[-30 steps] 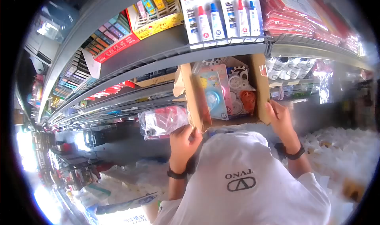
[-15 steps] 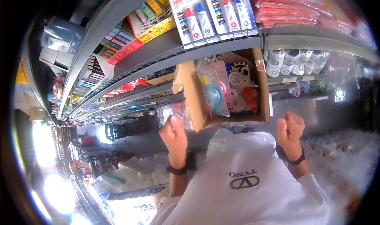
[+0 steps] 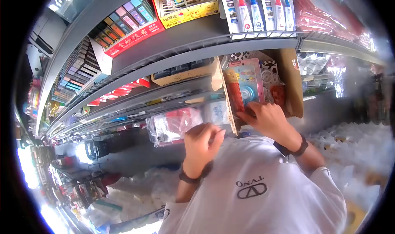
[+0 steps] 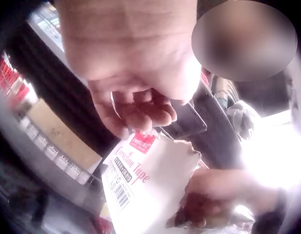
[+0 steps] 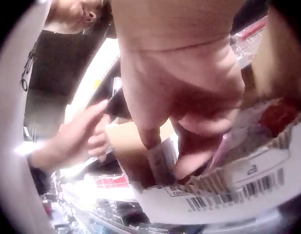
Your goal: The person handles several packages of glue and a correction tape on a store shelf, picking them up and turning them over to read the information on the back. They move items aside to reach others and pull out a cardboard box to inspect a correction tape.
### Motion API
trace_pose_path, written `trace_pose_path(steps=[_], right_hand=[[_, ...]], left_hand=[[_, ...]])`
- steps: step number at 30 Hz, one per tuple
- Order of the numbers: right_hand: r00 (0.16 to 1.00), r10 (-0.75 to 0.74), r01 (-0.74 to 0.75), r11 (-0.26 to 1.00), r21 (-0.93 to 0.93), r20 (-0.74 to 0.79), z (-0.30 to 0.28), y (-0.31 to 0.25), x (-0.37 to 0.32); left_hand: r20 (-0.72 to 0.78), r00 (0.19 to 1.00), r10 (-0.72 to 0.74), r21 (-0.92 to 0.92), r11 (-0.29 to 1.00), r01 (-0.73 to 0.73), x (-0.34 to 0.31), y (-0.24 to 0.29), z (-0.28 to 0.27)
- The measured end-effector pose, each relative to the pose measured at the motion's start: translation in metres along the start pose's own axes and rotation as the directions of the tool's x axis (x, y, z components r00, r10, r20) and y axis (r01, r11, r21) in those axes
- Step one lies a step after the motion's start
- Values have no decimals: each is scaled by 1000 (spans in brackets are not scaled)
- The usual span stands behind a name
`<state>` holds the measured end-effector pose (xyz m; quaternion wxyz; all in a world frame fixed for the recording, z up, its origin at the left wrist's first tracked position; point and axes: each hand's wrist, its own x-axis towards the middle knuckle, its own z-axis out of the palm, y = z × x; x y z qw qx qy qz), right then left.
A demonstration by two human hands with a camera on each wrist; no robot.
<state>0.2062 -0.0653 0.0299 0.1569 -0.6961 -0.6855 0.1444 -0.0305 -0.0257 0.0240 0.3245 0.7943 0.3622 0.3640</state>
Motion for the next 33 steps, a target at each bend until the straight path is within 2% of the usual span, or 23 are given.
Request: trace_pose_path(steps=[1, 4, 5, 6, 7, 9, 10, 12, 13, 16, 18, 19, 20, 21, 22, 24, 26, 27, 28, 29, 31, 33], right_hand=[[998, 25, -22, 999, -38, 61, 3, -1, 1], [998, 70, -69, 966, 248, 1, 8, 15, -4], [991, 132, -119, 898, 424, -2, 3, 18, -7], [981, 192, -159, 795, 585, 7, -8, 18, -12], [969, 246, -190, 662, 725, 29, -22, 18, -17], [976, 203, -193, 606, 772, 85, -47, 23, -30], [977, 185, -195, 549, 812, 110, -53, 31, -37], [981, 138, -183, 456, 871, 134, -60, 44, -48], [984, 120, -171, 441, 881, 131, -64, 48, -53], [990, 73, -140, 406, 903, 121, -72, 57, -59], [991, 59, -132, 411, 902, 118, -76, 64, -61], [997, -45, 79, 542, 836, -65, -78, 64, -59], [958, -171, 285, 636, 717, -228, -79, 61, -55], [878, -309, 472, 688, 551, -365, -81, 60, -53], [888, -355, 459, 660, 595, -292, -82, 60, -58], [854, -447, 519, 683, 514, -268, -89, 60, -54], [817, -499, 576, 677, 459, -290, -92, 69, -52], [827, -493, 560, 672, 485, -271, -92, 76, -53], [837, -487, 541, 667, 513, -250, -92, 84, -56], [849, -478, 518, 661, 543, -227, -91, 91, -59], [859, -460, 497, 645, 581, -225, -86, 102, -62], [871, -446, 471, 638, 609, -206, -83, 104, -62]], left_hand=[[25, 1000, 6, -9, 1000, -5, -4, 1, -3], [55, 999, -1, 28, 1000, 0, -14, 1, -13], [52, 999, -14, 35, 999, 13, -18, 1, -14], [-27, 999, -36, -11, 999, 36, -21, 0, -13], [-41, 990, -132, -56, 990, 129, -26, -1, -13], [-159, 937, -312, -278, 925, 261, -19, 18, -15], [-149, 914, -377, -441, 853, 279, -18, 21, -15], [-114, 911, -397, -496, 817, 294, -8, 40, -18], [-98, 910, -402, -493, 814, 306, 0, 52, -16], [129, 934, -333, -406, 842, 356, 18, 83, 3], [78, 962, -261, -458, 848, 267, 26, 106, 34], [80, 974, -211, -489, 843, 223, 29, 113, 48], [83, 984, -161, -522, 834, 180, 33, 119, 63], [114, 989, -95, -563, 814, 143, 35, 117, 76], [156, 985, -76, -405, 904, 134, 37, 112, 78], [240, 970, -38, -58, 997, 53, 42, 103, 82], [117, 952, -284, -259, 916, 306, 43, 91, 92], [42, 934, -356, -394, 853, 343, 48, 94, 88], [-30, 939, -342, -353, 883, 310, 46, 92, 80], [-32, 917, -397, -662, 696, 278, 44, 98, 74], [-214, 868, -449, -657, 723, 212, 37, 101, 57], [-319, 807, -497, -657, 730, 189, 24, 98, 43]])
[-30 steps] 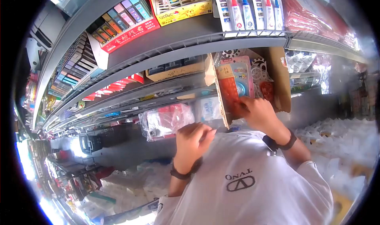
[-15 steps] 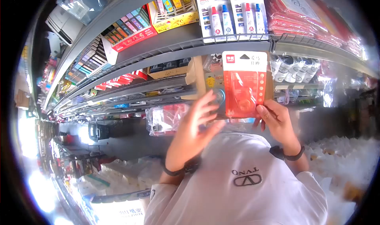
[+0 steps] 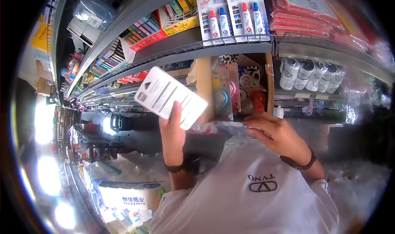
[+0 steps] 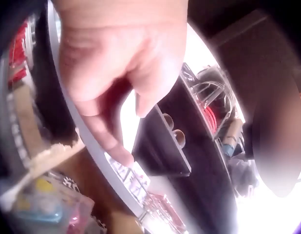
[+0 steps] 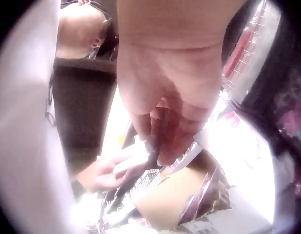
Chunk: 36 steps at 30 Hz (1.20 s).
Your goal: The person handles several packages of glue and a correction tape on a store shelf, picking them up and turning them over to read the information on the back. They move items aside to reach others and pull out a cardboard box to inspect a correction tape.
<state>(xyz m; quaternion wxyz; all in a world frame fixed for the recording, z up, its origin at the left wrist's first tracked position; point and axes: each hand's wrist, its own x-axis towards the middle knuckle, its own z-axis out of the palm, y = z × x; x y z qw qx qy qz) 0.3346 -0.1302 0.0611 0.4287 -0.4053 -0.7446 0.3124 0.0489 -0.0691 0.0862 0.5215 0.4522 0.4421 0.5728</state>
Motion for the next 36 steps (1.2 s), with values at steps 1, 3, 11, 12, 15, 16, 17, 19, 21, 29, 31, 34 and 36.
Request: trace_pose_path(steps=[1, 3, 11, 12, 15, 16, 17, 19, 21, 29, 31, 34, 36], right_hand=[[1000, 21, -21, 1000, 7, 9, 0, 0, 0], [997, 72, -73, 997, 10, 22, 2, -3, -2], [999, 47, -50, 956, -289, -17, 17, -13, -5], [998, 53, -57, 945, -322, -20, 21, -15, -4], [995, 82, -100, 930, -354, -64, 32, -19, 3], [991, 109, -131, 924, -359, -81, 37, -21, 7], [986, 137, -164, 917, -363, -98, 43, -23, 11], [970, 208, -241, 903, -355, -130, 54, -28, 19], [943, 291, -328, 887, -324, -158, 67, -28, 27], [902, 358, -427, 647, -632, -242, 117, 16, 42], [893, 366, -447, 637, -628, -263, 126, 22, 45], [875, 387, -482, 634, -604, -292, 129, 17, 52], [886, 369, -463, 685, -563, -281, 123, 13, 52]], left_hand=[[-27, 1000, 16, 0, 1000, -16, -3, 4, -4], [-59, 998, 4, 16, 1000, -3, -7, 4, -10], [222, 975, -12, 335, 940, -65, 17, 1, -37], [315, 949, 14, -179, 983, 45, 24, -2, -46], [376, 926, -29, -606, 748, 269, 38, 3, -67], [358, 931, -67, -603, 745, 285, 40, 6, -73], [433, 900, -54, -647, 677, 352, 42, 8, -79], [465, 883, -59, -572, 741, 351, 47, 2, -99], [503, 862, -55, -517, 781, 352, 52, -7, -120], [559, 825, -83, -608, 636, 476, 60, -21, -163], [564, 822, -78, -587, 663, 466, 63, -28, -171], [573, 815, -86, -605, 627, 491, 63, -28, -167], [575, 811, -109, -619, 590, 518, 61, -27, -162]])
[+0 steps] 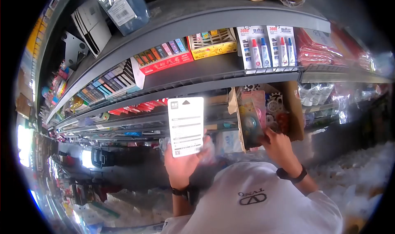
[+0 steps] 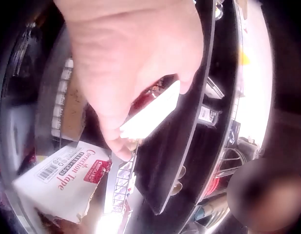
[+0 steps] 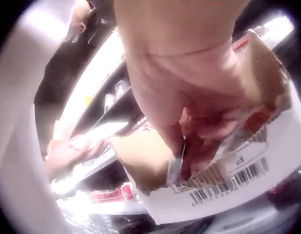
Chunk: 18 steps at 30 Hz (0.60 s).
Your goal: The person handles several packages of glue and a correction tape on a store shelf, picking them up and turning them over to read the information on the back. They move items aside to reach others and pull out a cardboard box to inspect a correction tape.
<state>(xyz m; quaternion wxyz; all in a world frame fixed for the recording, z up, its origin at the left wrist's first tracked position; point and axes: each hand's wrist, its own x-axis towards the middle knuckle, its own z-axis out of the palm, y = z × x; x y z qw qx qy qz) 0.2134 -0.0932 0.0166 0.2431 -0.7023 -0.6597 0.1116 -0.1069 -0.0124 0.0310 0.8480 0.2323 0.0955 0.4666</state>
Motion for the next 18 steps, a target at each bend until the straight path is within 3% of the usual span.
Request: trace_pose_path(steps=[1, 4, 5, 6, 7, 10, 11, 18], right_hand=[[1000, -10, 10, 999, 34, 2, -4, 1, -1], [977, 206, -192, 964, 182, -57, -19, 3, -1], [975, 214, -182, 921, 345, -58, -23, 6, -2], [973, 222, -166, 851, 498, -55, -28, 11, -6], [972, 231, -148, 756, 638, -49, -33, 13, -9], [954, 297, -210, 544, 812, 47, -63, 5, -15], [957, 289, -176, 484, 857, 33, -64, 6, -17], [962, 272, -125, 471, 873, -9, -71, 9, -17]], left_hand=[[13, 1000, -14, -2, 1000, 14, -1, -2, 0], [41, 999, -35, 46, 998, 33, 1, -7, 3], [39, 999, -27, 94, 995, 23, 1, -9, 7], [35, 999, -19, 143, 990, 13, 2, -12, 11], [138, 990, -15, 78, 997, 5, 4, -15, 9], [182, 983, 19, 179, 983, -52, 10, -25, 22], [180, 984, 14, 212, 976, -53, 12, -28, 27], [84, 992, -92, 425, 904, 48, 18, -39, 50]])
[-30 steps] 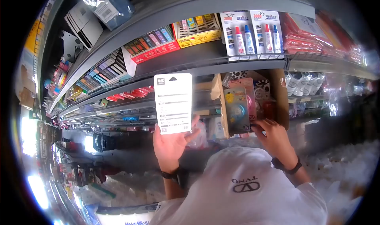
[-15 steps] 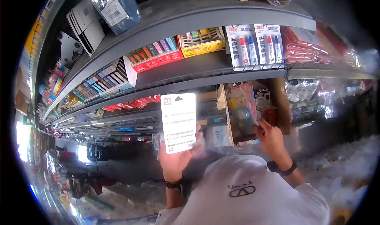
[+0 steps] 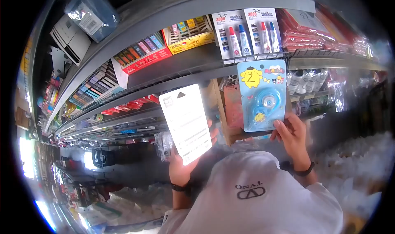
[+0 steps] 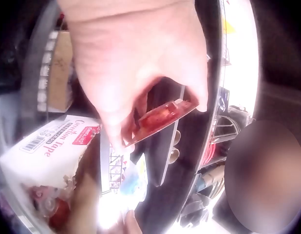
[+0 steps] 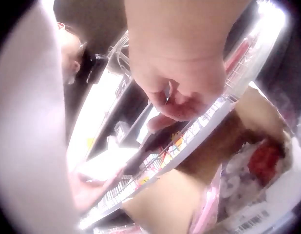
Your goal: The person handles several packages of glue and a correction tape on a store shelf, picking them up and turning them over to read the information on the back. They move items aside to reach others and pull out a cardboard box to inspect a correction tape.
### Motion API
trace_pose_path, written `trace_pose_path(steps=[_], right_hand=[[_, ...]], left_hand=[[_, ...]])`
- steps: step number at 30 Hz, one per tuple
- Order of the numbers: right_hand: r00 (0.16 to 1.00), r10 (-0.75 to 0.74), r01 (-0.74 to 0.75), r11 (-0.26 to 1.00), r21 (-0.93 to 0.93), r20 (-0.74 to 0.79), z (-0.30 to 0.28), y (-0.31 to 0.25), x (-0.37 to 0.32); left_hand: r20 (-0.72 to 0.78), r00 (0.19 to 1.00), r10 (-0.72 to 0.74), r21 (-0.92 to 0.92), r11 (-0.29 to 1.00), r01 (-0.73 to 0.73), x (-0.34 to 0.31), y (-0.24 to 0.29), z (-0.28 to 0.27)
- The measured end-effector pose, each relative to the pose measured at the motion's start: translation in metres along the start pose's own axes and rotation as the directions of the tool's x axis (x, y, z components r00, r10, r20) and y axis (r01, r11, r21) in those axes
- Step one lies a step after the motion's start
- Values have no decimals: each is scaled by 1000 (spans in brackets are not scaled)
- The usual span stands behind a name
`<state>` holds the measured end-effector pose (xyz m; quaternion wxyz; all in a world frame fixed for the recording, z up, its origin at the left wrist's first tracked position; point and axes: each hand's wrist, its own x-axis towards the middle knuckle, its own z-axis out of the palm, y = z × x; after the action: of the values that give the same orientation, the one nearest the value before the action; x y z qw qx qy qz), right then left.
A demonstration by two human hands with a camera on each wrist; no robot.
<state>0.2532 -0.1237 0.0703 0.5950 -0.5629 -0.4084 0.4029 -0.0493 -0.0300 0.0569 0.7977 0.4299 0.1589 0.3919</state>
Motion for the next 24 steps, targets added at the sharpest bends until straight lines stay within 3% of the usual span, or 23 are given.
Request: trace_pose_path(steps=[5, 10, 12, 17, 20, 24], right_hand=[[1000, -18, 18, 1000, -8, 22, -7, -1, 0], [1000, -15, 15, 1000, 23, 3, -14, 1, 0], [999, -35, 36, 999, 24, -27, -15, 5, 1], [997, -56, 58, 998, 38, -45, -18, 8, 0], [993, -77, 78, 997, 8, -90, -23, 9, -2], [980, -126, 125, 992, -20, -157, -38, 12, -1]], left_hand=[[33, 996, 78, -70, 995, -75, 2, -9, 2], [1, 983, 186, 2, 983, -186, 4, -12, 2], [-93, 988, 121, 38, 992, -118, 2, -10, 1], [36, 981, 191, 104, 975, -194, 8, -10, 4], [10, 981, 192, 130, 973, -192, 8, -10, 6], [-105, 987, 118, -9, 993, -120, 8, -8, 4]])
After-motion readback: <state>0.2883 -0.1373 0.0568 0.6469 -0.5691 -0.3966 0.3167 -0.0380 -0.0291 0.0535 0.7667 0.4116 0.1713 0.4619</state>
